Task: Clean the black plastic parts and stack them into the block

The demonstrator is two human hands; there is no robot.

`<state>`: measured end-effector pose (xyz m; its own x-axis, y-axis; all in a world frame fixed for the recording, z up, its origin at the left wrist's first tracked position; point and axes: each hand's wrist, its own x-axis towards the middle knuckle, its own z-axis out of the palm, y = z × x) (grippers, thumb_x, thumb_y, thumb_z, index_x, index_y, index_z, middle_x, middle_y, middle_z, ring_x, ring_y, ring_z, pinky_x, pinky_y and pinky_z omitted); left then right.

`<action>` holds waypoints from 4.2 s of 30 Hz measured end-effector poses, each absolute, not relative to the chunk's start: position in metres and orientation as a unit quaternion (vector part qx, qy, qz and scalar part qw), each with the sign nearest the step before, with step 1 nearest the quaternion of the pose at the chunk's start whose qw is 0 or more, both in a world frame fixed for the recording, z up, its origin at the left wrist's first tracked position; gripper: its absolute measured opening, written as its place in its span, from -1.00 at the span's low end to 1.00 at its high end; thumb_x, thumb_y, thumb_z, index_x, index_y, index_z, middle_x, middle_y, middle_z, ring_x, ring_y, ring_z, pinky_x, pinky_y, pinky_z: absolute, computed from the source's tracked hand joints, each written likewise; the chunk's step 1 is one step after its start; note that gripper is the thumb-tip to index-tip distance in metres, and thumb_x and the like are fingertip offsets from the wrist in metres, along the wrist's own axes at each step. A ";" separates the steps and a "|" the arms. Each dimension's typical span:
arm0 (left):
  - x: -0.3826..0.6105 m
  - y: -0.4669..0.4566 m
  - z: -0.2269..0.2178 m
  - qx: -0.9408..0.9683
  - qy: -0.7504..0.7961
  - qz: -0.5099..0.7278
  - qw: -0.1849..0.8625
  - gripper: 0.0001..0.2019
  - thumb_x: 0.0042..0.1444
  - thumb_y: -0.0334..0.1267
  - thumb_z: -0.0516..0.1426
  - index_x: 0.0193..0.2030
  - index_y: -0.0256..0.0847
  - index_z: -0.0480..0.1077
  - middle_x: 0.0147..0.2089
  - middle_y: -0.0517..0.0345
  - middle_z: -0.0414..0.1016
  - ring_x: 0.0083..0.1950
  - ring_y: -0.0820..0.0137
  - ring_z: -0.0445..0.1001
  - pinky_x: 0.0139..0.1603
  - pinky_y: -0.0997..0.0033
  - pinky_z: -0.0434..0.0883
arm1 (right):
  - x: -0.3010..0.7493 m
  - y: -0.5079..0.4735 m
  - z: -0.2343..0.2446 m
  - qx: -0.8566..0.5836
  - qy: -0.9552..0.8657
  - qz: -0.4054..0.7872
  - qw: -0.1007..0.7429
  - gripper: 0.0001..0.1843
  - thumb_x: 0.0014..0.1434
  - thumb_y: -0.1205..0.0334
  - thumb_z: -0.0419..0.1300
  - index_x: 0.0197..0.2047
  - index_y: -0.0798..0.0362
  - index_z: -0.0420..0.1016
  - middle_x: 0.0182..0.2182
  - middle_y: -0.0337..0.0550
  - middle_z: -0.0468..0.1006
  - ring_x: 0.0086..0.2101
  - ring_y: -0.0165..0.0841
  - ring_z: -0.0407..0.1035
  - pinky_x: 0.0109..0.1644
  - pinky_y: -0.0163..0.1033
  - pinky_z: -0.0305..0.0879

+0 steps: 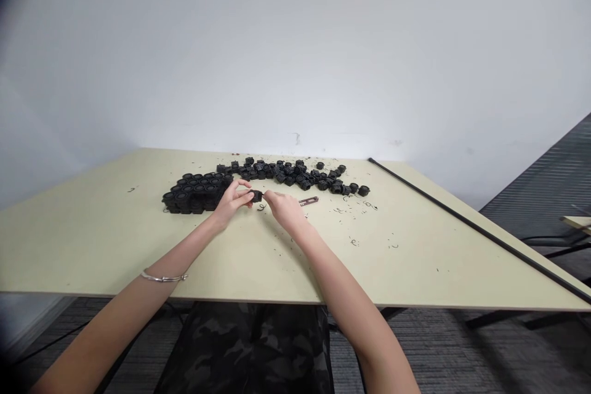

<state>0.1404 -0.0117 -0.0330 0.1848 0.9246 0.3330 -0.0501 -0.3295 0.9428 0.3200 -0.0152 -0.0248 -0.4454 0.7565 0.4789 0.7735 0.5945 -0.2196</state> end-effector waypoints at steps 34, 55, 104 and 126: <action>0.143 -0.008 -0.041 0.666 0.348 0.553 0.360 -0.70 -0.07 -0.19 0.23 -0.27 -0.18 0.20 -0.20 0.08 0.48 -0.23 0.38 0.49 -0.11 0.30 0.37 | 0.313 -0.019 -0.019 -0.463 -0.784 0.213 0.354 -0.70 0.23 0.24 -0.03 -0.48 0.08 0.38 -0.69 -0.28 0.40 -0.58 -0.46 0.25 -0.38 -0.39 0.09; 0.134 -0.008 -0.044 0.765 0.365 0.515 0.129 -0.84 0.03 -0.30 0.15 -0.21 -0.14 0.34 -0.10 0.09 0.47 -0.12 0.32 0.45 -0.02 0.25 0.34 | 0.308 -0.017 -0.024 -0.397 -0.654 0.515 0.386 -0.70 0.19 0.04 0.00 -0.40 0.09 0.32 -0.75 -0.40 0.27 -0.81 -0.60 -0.08 -0.73 -0.44 -0.21; 0.131 -0.010 -0.021 0.631 0.255 0.598 0.422 -0.68 -0.08 -0.33 0.25 -0.13 -0.20 0.41 0.07 -0.04 0.43 0.11 0.24 0.38 0.13 0.16 0.31 | 0.304 -0.025 -0.018 -0.324 -0.623 0.564 0.434 -0.64 0.08 -0.10 0.10 -0.33 0.07 0.36 -0.66 -0.35 0.33 -0.75 -0.60 -0.06 -0.69 -0.40 -0.24; 0.132 -0.010 -0.023 0.658 0.289 0.567 0.403 -0.73 -0.05 -0.29 0.23 -0.14 -0.17 0.47 -0.01 0.05 0.47 0.02 0.27 0.43 0.12 0.20 0.32 | 0.305 -0.021 -0.023 -0.409 -0.740 0.281 0.455 -0.69 0.16 0.08 0.07 -0.17 0.10 0.49 -0.59 -0.25 0.45 -0.59 -0.48 0.19 -0.47 -0.35 0.09</action>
<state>0.1317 -0.0095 -0.0235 0.1892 0.8369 0.5137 -0.0768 -0.5089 0.8574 0.3052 -0.0207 -0.0233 -0.2519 0.8607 0.4425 0.3500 0.5073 -0.7875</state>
